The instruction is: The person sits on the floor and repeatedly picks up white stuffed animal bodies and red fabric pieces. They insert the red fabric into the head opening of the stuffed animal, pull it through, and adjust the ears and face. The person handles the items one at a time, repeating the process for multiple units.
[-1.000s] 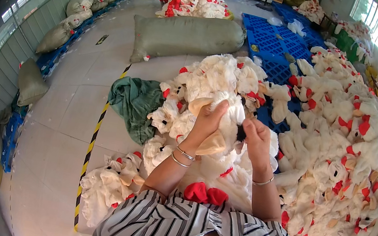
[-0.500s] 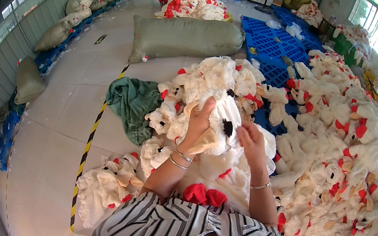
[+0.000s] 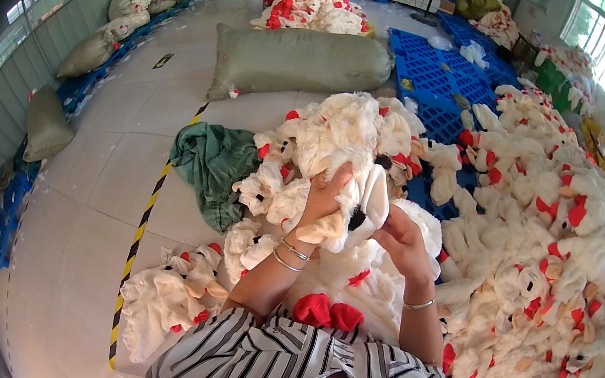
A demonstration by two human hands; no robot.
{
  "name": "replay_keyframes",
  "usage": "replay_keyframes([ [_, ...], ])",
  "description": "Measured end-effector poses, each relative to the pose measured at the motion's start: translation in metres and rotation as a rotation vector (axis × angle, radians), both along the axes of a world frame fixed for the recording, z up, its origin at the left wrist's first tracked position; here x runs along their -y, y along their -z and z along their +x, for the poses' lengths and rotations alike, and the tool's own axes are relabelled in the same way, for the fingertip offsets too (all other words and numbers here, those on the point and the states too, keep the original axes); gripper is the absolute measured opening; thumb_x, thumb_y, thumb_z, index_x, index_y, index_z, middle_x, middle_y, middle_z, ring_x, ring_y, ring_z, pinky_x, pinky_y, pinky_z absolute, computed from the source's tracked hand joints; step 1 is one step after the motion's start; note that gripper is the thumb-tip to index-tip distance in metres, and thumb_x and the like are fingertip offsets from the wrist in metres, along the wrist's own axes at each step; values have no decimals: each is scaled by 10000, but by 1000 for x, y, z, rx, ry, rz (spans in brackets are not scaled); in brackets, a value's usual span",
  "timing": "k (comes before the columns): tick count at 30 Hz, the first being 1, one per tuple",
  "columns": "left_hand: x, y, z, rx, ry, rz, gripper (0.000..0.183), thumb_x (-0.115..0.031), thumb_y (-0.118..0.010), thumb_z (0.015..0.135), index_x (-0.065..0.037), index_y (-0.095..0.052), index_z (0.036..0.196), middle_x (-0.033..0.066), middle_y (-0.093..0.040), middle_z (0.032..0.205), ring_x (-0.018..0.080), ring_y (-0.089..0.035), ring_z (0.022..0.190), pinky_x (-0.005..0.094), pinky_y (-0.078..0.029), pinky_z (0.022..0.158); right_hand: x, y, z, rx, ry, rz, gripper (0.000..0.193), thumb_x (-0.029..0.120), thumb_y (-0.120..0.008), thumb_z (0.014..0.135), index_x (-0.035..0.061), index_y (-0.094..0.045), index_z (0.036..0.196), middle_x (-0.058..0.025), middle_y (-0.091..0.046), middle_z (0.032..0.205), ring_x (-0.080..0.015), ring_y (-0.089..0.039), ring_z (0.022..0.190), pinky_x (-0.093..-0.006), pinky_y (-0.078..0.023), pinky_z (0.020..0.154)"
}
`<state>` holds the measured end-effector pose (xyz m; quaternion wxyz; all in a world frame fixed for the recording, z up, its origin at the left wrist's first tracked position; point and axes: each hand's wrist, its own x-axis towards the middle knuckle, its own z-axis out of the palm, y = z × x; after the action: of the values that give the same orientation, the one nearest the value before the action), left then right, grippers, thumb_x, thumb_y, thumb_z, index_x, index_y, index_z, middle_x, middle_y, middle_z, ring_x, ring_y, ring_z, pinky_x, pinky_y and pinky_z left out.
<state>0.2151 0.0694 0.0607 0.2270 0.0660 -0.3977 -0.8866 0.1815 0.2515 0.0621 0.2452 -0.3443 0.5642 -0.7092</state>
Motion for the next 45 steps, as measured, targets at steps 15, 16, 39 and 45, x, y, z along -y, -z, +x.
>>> replay_keyframes([
  [15,-26,-20,6,26,113,-103,247,-247,-626,941,-46,-674,1075,-14,-675,900,61,-603,761,229,-486,668,-2,-14,-2,-89,-68,254,344,54,-650,880,16,-569,1212,-35,-620,1104,-98,-574,1001,-277,-488,856],
  [16,-18,-30,19,20,90,-192,250,-242,-622,946,-38,-673,1081,-13,-677,909,58,-602,768,228,-487,679,7,-15,0,-6,-155,228,321,75,-653,881,18,-585,1190,-34,-630,1081,-98,-580,982,-277,-496,836],
  [39,4,68,-28,366,457,-1245,327,-220,-596,914,21,-595,1136,126,-655,884,192,-629,823,337,-505,744,-17,84,-36,-212,115,608,654,348,-747,824,7,-473,1309,-175,-581,1226,-254,-547,1172,-358,-440,975],
  [45,19,70,9,276,128,-1418,648,-298,-713,824,26,-452,1322,247,-512,1298,327,-546,1164,389,-442,984,-43,37,1,-486,70,508,850,376,-855,681,41,-450,1348,-207,-427,1400,-348,-454,1284,-406,-386,1058],
])
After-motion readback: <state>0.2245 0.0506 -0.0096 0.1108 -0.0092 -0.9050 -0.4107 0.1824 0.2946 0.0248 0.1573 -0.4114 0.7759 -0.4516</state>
